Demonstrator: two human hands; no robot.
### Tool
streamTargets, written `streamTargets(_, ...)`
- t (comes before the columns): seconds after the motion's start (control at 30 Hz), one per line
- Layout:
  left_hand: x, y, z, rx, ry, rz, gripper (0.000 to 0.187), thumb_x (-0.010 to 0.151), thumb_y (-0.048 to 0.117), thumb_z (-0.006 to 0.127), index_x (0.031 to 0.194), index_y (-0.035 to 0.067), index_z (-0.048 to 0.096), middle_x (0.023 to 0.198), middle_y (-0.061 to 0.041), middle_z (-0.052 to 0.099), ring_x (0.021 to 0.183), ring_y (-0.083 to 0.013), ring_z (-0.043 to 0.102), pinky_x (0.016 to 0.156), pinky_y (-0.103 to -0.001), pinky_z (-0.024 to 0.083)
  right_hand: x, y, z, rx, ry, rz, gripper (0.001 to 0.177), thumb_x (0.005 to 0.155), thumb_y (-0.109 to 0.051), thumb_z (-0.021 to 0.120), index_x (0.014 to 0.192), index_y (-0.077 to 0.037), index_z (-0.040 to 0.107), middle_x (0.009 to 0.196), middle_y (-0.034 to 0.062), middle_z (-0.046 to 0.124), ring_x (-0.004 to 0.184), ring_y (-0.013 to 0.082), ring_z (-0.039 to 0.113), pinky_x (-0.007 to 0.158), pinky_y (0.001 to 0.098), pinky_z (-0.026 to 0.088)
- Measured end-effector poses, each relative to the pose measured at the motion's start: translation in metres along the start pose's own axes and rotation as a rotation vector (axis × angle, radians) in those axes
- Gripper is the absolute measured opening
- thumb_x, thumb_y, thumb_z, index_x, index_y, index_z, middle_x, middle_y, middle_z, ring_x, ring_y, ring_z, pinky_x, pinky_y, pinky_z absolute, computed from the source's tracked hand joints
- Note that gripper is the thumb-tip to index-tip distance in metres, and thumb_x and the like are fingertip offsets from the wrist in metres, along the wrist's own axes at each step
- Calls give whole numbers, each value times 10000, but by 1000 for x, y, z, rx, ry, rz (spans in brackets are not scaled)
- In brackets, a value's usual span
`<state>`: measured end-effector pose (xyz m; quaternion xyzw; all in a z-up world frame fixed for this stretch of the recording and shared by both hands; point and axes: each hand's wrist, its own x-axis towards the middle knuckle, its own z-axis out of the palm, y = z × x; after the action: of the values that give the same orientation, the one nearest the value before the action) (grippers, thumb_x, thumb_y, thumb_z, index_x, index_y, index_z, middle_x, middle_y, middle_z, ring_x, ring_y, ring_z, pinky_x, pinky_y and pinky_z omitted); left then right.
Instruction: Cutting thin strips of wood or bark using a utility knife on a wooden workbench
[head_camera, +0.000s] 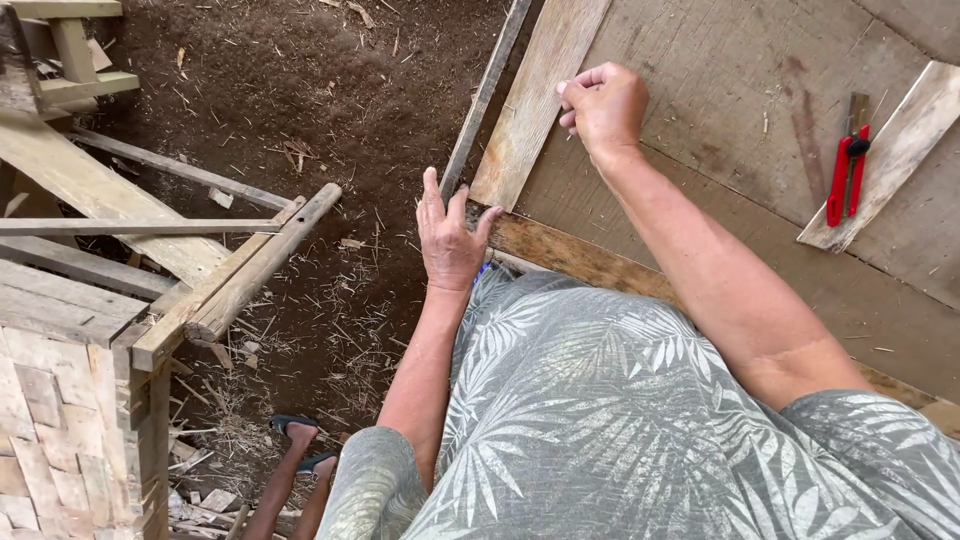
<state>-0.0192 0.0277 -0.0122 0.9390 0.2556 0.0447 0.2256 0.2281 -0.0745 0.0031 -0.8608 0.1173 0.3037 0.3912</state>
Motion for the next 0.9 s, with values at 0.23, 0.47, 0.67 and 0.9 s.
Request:
streamTargets(0.23, 2, -3, 0, -10, 24, 31, 597, 947, 567, 739, 1189, 20, 737, 1596, -281, 338, 1261, -436, 598, 1053, -509, 518, -35, -19, -16, -81, -167, 17, 122, 998, -41, 745, 877, -51, 747, 788, 97, 788, 468, 71, 710, 374, 86, 572)
streamTargets(0.47, 4, -3, 7, -38, 124, 4, 613, 837, 621, 797, 1107, 75, 724, 1498, -252, 495, 1244, -413, 613, 992, -530, 534, -56, 39, 4, 101, -360, -6, 387, 899, -130, 761, 1126, 119, 570, 807, 180, 707, 517, 167, 704, 436, 277, 609)
streamTargets(0.67, 3, -8, 13, -48, 144, 21, 591, 852, 622, 792, 1103, 91, 720, 1506, -242, 496, 1253, -405, 618, 1004, -539, 539, -54, 45, 13, 291, -306, 71, 251, 883, -66, 733, 1037, 69, 587, 789, 130, 689, 508, 132, 696, 417, 234, 610)
streamTargets(0.9, -3, -10, 18, -25, 155, 13, 612, 854, 643, 783, 1127, 100, 722, 1532, -217, 484, 1289, -383, 604, 1019, -542, 536, -57, 46, 23, 395, -212, 121, 126, 869, -34, 711, 941, 17, 621, 740, 118, 705, 497, 117, 702, 434, 233, 634)
